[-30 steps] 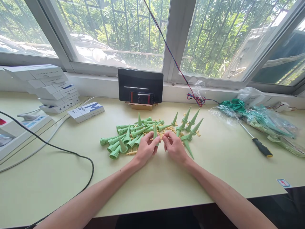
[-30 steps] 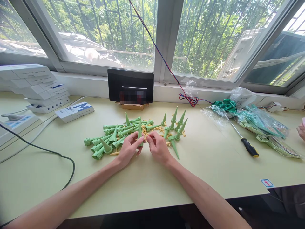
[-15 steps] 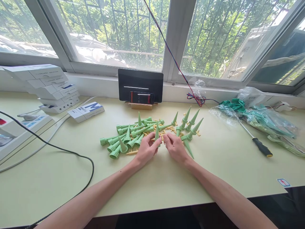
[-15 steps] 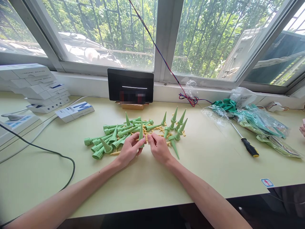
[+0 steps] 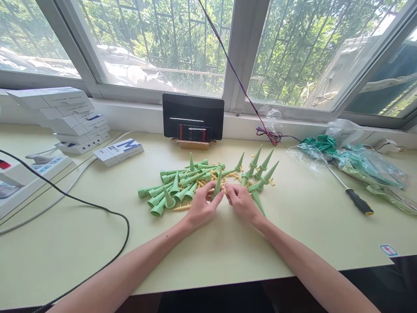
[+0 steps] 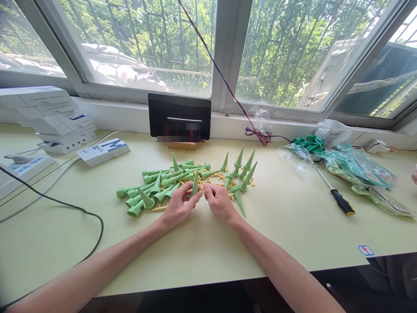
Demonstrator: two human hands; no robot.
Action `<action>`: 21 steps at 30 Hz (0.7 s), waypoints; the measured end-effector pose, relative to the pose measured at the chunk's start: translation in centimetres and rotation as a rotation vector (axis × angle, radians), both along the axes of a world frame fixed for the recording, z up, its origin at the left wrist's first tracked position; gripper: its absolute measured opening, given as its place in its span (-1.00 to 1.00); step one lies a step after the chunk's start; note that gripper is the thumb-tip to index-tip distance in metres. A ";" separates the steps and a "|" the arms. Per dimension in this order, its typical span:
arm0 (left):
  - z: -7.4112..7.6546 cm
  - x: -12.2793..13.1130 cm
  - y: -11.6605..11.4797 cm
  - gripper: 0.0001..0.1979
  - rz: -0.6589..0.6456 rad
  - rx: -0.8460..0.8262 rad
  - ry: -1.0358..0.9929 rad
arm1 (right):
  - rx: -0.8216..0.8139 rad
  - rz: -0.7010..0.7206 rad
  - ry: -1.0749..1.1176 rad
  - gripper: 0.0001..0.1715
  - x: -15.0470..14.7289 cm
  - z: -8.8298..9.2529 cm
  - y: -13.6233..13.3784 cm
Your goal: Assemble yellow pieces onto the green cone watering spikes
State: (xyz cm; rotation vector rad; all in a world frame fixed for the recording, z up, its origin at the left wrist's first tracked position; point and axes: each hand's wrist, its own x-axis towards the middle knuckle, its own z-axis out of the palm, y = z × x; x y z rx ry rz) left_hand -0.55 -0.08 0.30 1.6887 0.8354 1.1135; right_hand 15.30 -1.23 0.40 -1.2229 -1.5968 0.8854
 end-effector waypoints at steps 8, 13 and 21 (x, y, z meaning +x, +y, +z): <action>0.1 -0.1 0.0 -0.83 0.022 0.191 0.126 | -0.358 0.156 0.281 -0.45 0.6 0.6 0.4; -0.1 -0.1 0.2 -0.79 -0.017 0.270 0.124 | -0.462 0.192 0.347 -0.44 0.8 0.9 0.5; -0.8 -0.2 0.6 -0.72 -0.040 0.402 0.213 | -0.612 0.220 0.371 -0.35 1.3 1.7 0.3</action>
